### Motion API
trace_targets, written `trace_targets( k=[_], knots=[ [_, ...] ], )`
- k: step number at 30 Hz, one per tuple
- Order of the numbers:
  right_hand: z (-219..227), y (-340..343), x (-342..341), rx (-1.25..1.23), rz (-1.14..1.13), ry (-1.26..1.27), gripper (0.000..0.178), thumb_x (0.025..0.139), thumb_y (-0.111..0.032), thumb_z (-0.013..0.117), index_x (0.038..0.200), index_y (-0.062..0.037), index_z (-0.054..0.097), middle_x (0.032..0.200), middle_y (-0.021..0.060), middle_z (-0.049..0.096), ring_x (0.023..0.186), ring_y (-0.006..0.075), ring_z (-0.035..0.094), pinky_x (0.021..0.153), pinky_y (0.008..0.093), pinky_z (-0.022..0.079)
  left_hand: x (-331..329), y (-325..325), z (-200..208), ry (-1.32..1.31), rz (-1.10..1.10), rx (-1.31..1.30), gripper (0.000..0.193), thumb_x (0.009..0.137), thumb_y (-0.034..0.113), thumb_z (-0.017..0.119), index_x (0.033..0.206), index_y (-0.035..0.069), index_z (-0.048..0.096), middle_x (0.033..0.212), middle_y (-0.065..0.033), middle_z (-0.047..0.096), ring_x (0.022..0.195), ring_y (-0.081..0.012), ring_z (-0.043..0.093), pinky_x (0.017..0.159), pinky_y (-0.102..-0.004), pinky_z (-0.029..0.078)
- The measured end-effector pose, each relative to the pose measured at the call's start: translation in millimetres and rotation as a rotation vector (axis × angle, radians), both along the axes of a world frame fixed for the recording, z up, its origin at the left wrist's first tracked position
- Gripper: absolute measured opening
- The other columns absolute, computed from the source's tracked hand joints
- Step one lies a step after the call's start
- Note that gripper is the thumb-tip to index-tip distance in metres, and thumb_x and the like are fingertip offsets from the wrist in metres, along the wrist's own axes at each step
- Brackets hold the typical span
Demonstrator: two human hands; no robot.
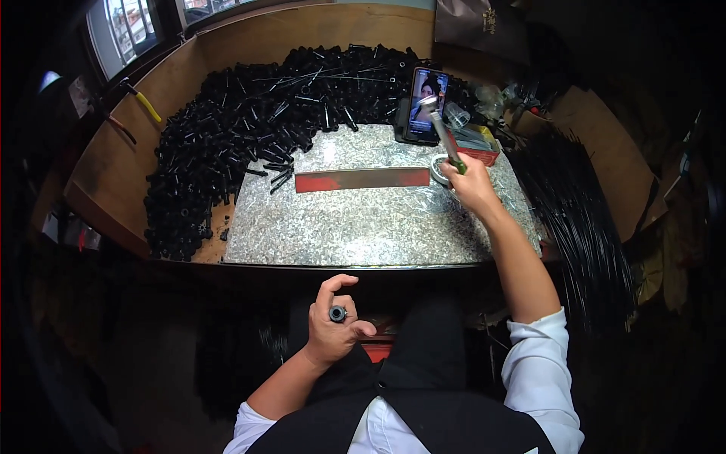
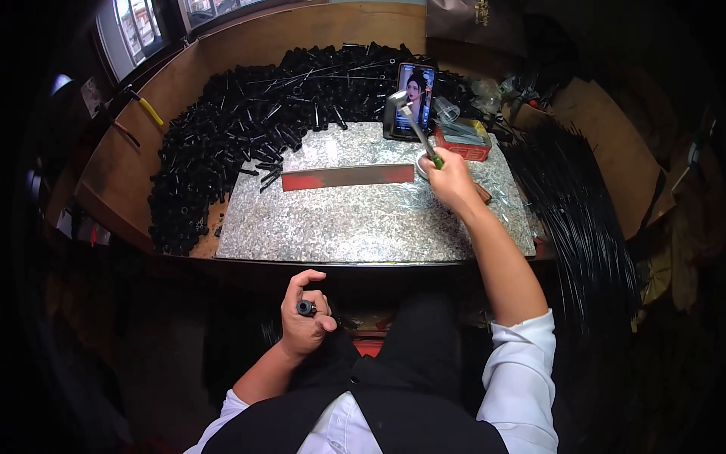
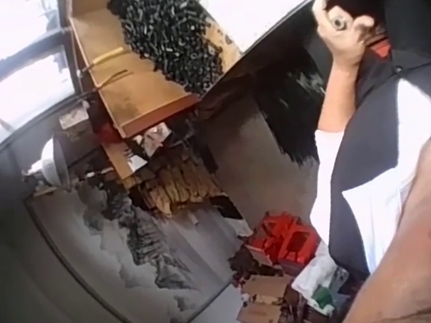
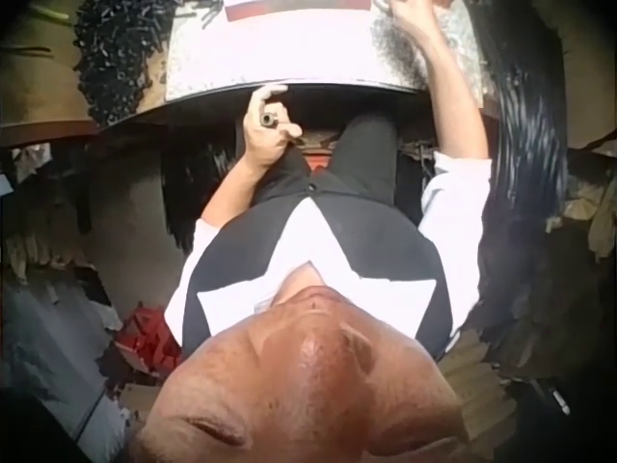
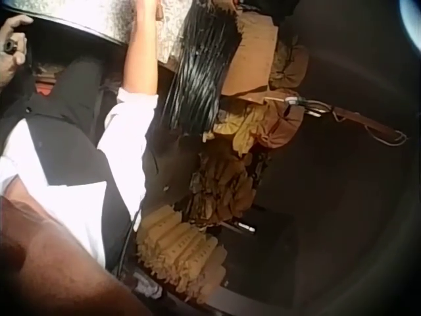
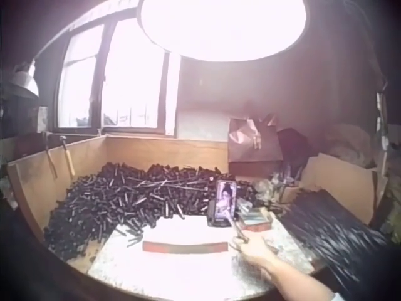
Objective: Assemble a bundle of black rods into a mechanical fixture using pliers and a measuring ruler.
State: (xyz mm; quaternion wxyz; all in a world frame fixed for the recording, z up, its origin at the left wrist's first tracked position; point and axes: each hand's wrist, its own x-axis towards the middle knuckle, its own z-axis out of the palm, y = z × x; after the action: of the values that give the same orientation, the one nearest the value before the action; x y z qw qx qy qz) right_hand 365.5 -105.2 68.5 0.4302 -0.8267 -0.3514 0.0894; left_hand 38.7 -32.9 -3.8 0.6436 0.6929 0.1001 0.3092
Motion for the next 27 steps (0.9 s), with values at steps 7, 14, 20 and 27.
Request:
trace_targets(
  k=[7, 14, 20, 27],
  knots=[
    [0, -23, -102, 0.664, 0.418, 0.996, 0.024, 0.094, -0.024, 0.056, 0.082, -0.0045, 0.049, 0.076, 0.0027, 0.047, 0.059, 0.0091, 0.045, 0.057, 0.0259, 0.040, 4, -5, 15, 0.002, -0.020, 0.135, 0.088, 0.065, 0.050, 0.075, 0.128, -0.004, 0.045, 0.054, 0.0070, 0.035, 0.049, -0.0015, 0.034, 0.048, -0.0182, 0.028],
    [-14, -25, -153, 0.667, 0.471, 1.025, 0.024, 0.093, -0.023, 0.058, 0.084, -0.0006, 0.053, 0.073, 0.0023, 0.048, 0.059, 0.0098, 0.046, 0.058, 0.0267, 0.042, 9, -13, 29, -0.068, -0.034, 0.270, 0.088, 0.063, 0.033, 0.084, 0.133, -0.002, 0.045, 0.052, 0.0011, 0.037, 0.047, -0.0054, 0.035, 0.047, -0.0199, 0.033],
    [-19, -26, -180, 0.468, 0.431, 0.748, 0.017, 0.091, -0.017, 0.059, 0.090, -0.0001, 0.060, 0.076, 0.0033, 0.058, 0.066, 0.0094, 0.053, 0.060, 0.0222, 0.040, 5, -16, 27, -0.060, -0.013, 0.269, 0.095, 0.065, 0.036, 0.083, 0.137, -0.004, 0.038, 0.051, 0.0006, 0.037, 0.045, -0.0054, 0.035, 0.045, -0.0201, 0.033],
    [-20, -28, -187, 0.510, 0.428, 0.682, 0.011, 0.089, -0.013, 0.063, 0.091, -0.0026, 0.062, 0.075, -0.0016, 0.057, 0.068, 0.0049, 0.051, 0.062, 0.0206, 0.041, 0, -14, 22, -0.078, 0.006, 0.218, 0.091, 0.068, 0.041, 0.080, 0.135, -0.003, 0.039, 0.050, 0.0017, 0.039, 0.045, -0.0035, 0.036, 0.045, -0.0190, 0.030]
  ],
)
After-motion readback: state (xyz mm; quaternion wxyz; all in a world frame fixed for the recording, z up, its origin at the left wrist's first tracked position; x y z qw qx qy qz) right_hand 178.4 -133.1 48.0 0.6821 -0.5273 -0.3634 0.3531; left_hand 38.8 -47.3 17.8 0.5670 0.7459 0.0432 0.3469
